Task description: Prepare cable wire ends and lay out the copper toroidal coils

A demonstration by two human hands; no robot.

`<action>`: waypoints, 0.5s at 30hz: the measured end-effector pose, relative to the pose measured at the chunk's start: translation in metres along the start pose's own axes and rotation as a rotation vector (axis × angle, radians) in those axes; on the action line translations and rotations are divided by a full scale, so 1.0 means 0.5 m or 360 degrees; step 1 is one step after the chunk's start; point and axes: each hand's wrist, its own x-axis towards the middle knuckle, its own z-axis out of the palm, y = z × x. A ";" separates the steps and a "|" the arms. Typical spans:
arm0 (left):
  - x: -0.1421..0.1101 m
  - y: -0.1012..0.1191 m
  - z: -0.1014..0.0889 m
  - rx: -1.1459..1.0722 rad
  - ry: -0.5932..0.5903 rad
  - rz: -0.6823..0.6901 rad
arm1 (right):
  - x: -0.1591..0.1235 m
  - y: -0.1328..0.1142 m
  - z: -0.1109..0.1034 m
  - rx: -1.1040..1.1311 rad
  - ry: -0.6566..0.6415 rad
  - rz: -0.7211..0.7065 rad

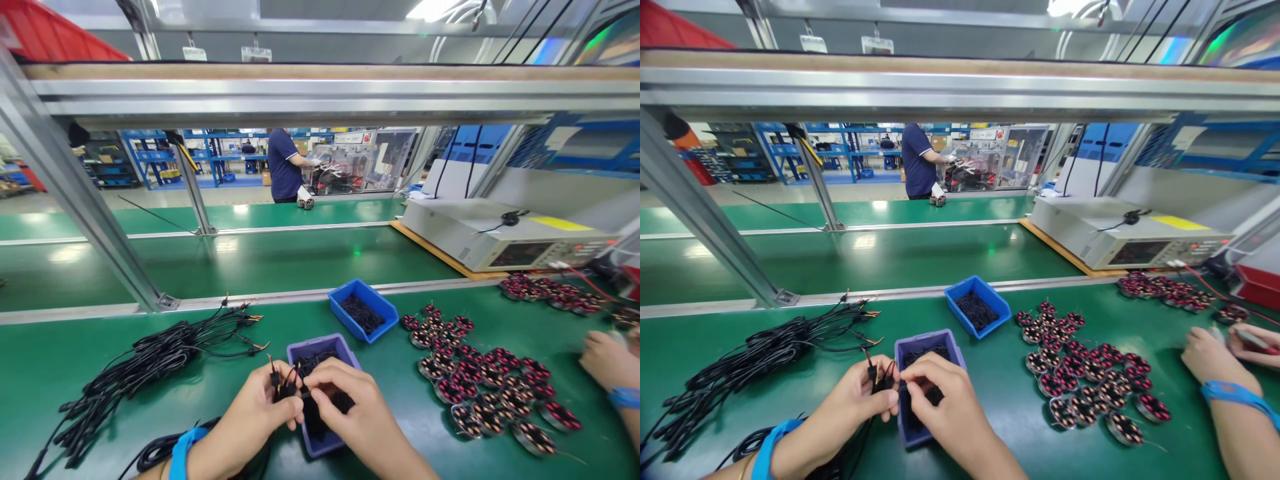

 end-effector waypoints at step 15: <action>0.035 -0.065 -0.046 -0.0001 -0.0124 0.0050 | -0.016 0.019 -0.030 -0.0562 -0.0075 -0.0156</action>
